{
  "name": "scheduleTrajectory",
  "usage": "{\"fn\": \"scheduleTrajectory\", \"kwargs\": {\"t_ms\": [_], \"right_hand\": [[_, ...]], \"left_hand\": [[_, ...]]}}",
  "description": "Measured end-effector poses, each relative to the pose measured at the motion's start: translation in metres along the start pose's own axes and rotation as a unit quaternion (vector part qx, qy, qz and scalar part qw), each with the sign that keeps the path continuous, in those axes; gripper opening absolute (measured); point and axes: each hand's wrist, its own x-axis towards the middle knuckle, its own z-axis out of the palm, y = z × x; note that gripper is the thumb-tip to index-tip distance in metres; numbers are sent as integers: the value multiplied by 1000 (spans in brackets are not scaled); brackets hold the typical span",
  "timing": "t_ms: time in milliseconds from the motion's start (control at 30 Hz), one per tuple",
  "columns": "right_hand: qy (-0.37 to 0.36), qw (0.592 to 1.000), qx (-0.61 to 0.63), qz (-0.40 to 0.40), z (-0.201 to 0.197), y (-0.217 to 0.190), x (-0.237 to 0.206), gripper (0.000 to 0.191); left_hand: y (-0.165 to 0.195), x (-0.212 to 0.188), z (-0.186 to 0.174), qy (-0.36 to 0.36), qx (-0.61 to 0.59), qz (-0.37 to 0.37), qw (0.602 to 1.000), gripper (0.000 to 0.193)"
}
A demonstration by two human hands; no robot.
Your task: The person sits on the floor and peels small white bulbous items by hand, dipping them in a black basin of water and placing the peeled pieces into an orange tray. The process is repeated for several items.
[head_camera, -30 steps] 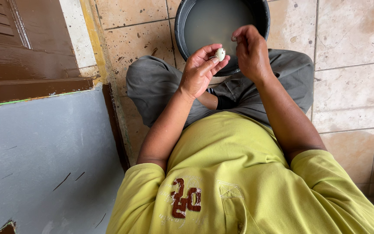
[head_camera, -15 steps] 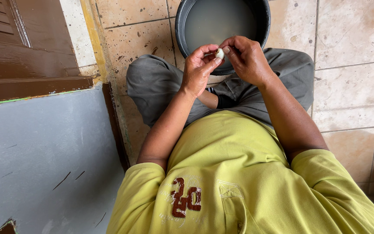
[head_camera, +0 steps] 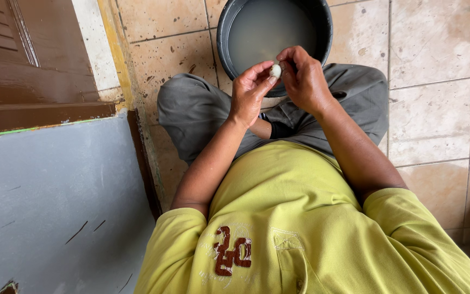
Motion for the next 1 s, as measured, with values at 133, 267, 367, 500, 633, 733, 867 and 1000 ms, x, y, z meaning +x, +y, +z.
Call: {"fn": "scheduleTrajectory", "kwargs": {"t_ms": [133,267,367,500,633,733,867,1000], "right_hand": [[4,998,-38,-48,-6,-7,-4,15],[-26,996,85,18,-12,-8,-7,14],[-52,979,190,61,-15,-4,-6,17],[-58,976,197,78,-15,0,-9,16],[-59,978,183,75,-18,-2,-16,14],[-50,989,129,47,-21,-7,-22,12],[-38,998,50,19,-25,-11,-28,11],[-18,996,88,13,-30,-4,-30,7]], "left_hand": [[-2,0,3,13,-74,9,997,34],[0,-2,6,9,-91,17,996,33],[0,-6,11,9,-45,43,998,33],[1,-11,17,22,26,79,996,29],[3,-17,22,25,49,103,993,28],[4,-21,25,18,116,148,982,28],[5,-28,30,10,216,214,953,27],[7,-28,38,-1,232,192,954,27]]}}
